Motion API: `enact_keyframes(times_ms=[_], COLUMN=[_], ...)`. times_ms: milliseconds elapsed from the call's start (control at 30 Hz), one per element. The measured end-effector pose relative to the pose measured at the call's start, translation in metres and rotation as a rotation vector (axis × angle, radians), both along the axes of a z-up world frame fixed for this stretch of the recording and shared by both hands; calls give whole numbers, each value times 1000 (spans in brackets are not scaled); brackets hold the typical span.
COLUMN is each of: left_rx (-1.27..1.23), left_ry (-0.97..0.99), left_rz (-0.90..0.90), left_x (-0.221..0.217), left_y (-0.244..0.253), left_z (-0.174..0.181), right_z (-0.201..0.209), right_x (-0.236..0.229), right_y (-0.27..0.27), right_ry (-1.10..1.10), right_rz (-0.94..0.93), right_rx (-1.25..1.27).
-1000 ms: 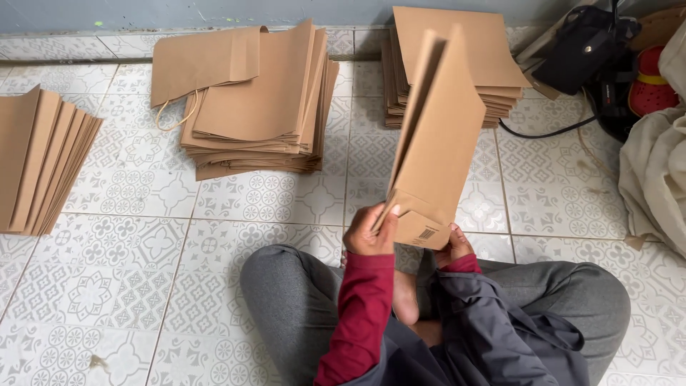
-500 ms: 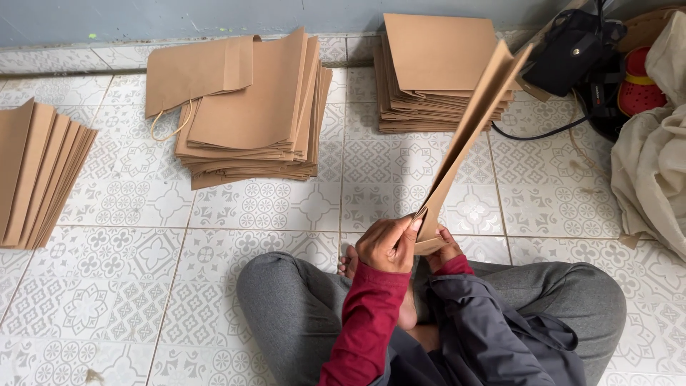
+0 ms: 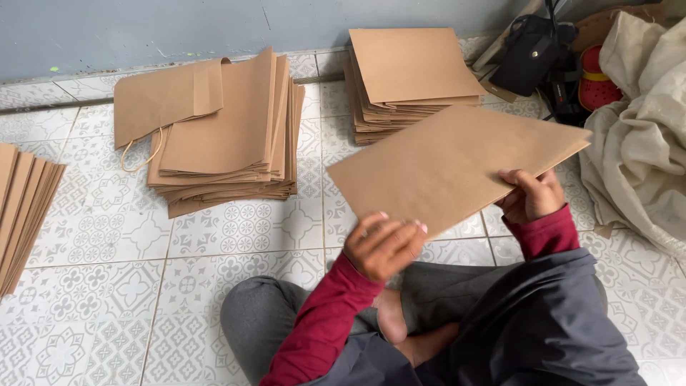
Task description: Folding the bottom of brown paper bags to create a base and stacking them on the floor.
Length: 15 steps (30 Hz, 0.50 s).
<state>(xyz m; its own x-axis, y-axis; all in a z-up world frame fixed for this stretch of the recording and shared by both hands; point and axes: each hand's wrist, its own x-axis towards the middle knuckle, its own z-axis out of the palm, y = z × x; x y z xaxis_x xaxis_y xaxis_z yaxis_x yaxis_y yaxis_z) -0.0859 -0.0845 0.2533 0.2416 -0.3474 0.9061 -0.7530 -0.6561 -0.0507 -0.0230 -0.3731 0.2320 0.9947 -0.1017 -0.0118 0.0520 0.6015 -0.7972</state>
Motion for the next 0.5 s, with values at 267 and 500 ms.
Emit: enact_keyframes(times_ms=[267, 500], left_rx=[-789, -1426], left_ry=[864, 1103], left_rz=[-379, -692], left_x=[123, 249], left_y=[-5, -24], left_z=[-16, -2], right_z=[48, 27], right_x=[75, 199], right_y=[8, 5], right_ry=[-226, -335], right_rz=[-244, -272], right_rx=[121, 97])
